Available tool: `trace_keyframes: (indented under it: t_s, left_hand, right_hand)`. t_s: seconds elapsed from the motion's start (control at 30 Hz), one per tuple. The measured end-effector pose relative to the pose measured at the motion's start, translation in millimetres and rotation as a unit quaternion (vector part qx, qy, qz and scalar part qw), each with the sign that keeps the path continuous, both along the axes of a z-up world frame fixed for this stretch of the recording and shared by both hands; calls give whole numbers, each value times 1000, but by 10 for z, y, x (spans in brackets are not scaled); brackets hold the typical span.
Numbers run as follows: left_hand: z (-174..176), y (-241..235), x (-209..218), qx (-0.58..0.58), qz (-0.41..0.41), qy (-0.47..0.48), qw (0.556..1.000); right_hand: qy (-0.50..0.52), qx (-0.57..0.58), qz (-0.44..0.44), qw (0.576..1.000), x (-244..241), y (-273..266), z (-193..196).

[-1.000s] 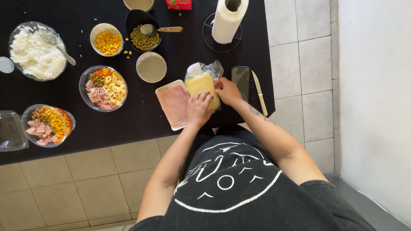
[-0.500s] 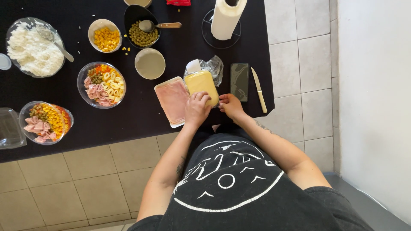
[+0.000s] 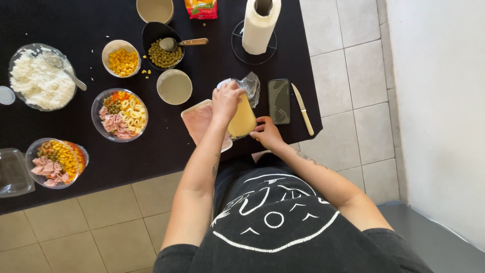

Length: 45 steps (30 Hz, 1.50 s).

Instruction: The person cuts slices of ham and cheese into small pieces using a knife and adds them to bowls containing mixed vegetables. The person handles the ham and cheese, using a knife to cut them, and places the cut pieces into the bowls.

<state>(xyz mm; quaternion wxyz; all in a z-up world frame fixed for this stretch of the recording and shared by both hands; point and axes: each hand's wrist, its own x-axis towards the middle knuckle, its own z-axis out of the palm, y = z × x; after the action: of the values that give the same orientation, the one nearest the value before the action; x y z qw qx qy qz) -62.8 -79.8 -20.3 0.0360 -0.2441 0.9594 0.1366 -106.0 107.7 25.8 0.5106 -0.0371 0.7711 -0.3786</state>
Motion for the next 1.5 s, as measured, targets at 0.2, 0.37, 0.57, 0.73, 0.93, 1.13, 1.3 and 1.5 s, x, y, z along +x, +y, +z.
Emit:
trace_keyframes:
  t_s: [0.2,0.37,0.57,0.73,0.93,1.13,1.3,1.5]
  left_hand:
    - [-195,-31,-96,-64,-36,-31,997]
    - [-130,-9,-170,-69,-38,-12,997]
    - [-260,-49,-263,-69,-35,-26,997]
    - [-130,-90,-227,-40,-49,-21,998]
    - [-86,-91,-66,3,-47,-14,999]
    - [14,-9,305,60,-96,125,986]
    - [311,22,461,154,-84,233,956]
    - [291,-62,869,117,48,29,992]
  right_hand:
    - [-106,-75,-115,985,12,43,13]
    - [-122,-86,-125,981,39,88,-59]
    - [-136,-97,-128,978,1,74,11]
    - [-138,-100,-118,978,-27,90,-13]
    - [-69,-58,-56,994,-112,53,-8]
    - [232,-75,98,965,-289,-252,229]
    - [379,-146,180,896,-261,-505,-103]
    - [303,-203,209,907,-99,-324,192]
